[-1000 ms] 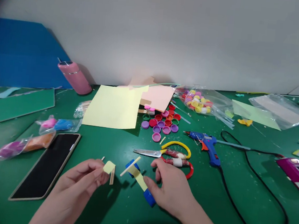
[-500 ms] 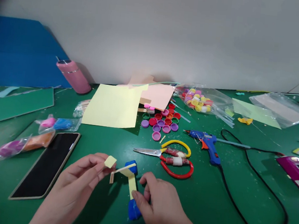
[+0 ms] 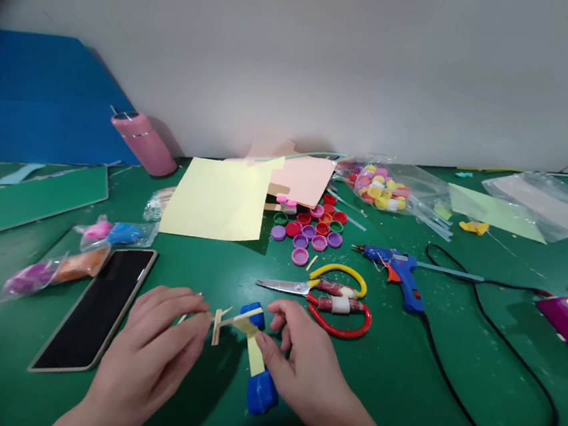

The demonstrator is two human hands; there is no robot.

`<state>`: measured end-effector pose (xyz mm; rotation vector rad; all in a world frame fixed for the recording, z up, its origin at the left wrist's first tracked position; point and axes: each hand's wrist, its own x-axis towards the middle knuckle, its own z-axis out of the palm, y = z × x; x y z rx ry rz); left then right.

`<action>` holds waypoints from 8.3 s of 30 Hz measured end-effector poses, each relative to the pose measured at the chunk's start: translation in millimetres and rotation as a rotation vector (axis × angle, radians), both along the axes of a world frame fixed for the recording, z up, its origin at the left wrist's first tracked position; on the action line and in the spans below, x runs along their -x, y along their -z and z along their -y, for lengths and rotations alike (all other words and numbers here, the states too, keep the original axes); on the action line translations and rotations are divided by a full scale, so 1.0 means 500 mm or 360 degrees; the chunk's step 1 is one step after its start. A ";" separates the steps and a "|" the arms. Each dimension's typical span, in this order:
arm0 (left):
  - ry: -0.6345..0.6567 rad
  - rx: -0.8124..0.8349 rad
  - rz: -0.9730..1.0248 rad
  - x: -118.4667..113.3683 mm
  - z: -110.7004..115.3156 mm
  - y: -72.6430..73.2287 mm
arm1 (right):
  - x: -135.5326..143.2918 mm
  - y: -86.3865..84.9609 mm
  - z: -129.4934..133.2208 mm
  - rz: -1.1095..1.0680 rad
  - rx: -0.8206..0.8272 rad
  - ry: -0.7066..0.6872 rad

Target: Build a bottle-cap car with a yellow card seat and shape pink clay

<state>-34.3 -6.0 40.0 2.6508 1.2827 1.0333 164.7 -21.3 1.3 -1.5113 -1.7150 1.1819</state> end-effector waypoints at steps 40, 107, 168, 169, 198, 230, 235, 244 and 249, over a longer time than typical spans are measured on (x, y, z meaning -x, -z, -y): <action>-0.0042 -0.0426 -0.0291 0.000 0.026 0.039 | -0.006 -0.003 0.005 0.0025 -0.0020 -0.0072; -0.0176 0.0408 0.0520 0.001 0.018 0.050 | 0.028 -0.051 -0.037 0.0547 -0.1061 -0.0409; -0.0416 0.1909 0.1433 -0.034 -0.019 0.024 | 0.022 -0.048 -0.057 0.0502 -0.0974 -0.0266; -0.0419 0.1911 0.1424 -0.034 -0.018 0.024 | 0.022 -0.048 -0.057 0.0507 -0.0963 -0.0259; -0.0308 0.1907 0.1481 -0.025 -0.021 0.039 | 0.039 -0.052 -0.059 0.0573 -0.1161 -0.0365; 0.0162 0.1894 0.0894 0.010 -0.038 0.017 | 0.039 -0.045 -0.051 0.0511 -0.1144 -0.0380; 0.0231 0.2166 0.1034 0.006 -0.039 0.016 | 0.036 -0.043 -0.050 0.0466 -0.1112 -0.0375; 0.0244 0.2384 0.1209 -0.001 -0.041 0.022 | 0.029 -0.051 -0.052 0.0350 -0.0878 -0.0388; 0.0196 0.2378 0.1184 -0.004 -0.046 0.018 | 0.022 -0.051 -0.053 0.0331 -0.0854 -0.0400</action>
